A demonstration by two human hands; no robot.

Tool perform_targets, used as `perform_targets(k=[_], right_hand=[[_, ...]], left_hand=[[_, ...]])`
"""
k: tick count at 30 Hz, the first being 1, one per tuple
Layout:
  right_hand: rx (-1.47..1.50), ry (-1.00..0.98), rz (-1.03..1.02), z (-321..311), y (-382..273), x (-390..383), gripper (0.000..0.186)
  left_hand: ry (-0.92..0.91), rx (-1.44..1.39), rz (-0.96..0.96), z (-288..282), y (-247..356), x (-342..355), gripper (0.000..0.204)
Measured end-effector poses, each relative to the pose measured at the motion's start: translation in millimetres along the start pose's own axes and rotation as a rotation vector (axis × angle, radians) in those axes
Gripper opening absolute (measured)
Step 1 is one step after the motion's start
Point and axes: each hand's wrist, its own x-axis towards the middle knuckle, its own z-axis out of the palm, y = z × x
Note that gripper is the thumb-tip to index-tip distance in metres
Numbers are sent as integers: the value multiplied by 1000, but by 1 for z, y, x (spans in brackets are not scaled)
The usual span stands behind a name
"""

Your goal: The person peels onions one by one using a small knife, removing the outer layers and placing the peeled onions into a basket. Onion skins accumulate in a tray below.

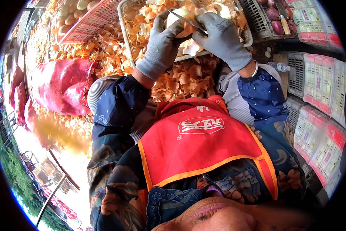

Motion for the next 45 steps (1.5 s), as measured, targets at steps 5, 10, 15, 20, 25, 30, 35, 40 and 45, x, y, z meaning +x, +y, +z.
perform_targets(k=[5, 10, 15, 20, 25, 30, 35, 40, 45], right_hand=[[272, -9, 178, -3, 10, 2, 27], [1117, -122, 462, -22, 25, 1, 21], [1050, 40, 151, -15, 15, -4, 22], [1964, -92, 568, -20, 37, -11, 21], [1896, -90, 467, -22, 24, -17, 22], [2014, -175, 505, -28, 21, -11, 23], [2342, -69, 424, -50, 43, 7, 15], [1063, 235, 695, -67, 32, 23, 27], [473, 37, -20, -65, -5, 27, 34]], left_hand=[[40, -323, -220, 9, 14, -1, 47], [-108, -656, -267, 7, 19, 5, 52], [-47, -388, -260, 2, 2, 4, 54], [-134, -741, -396, 8, 11, 5, 59], [-159, -662, -358, 16, 11, 6, 65], [-61, -455, -349, 22, 15, 2, 61], [-106, -705, -452, 8, 10, 7, 70], [-163, -781, -474, -1, 10, 10, 72], [-106, -676, -460, -4, 10, 10, 73]])
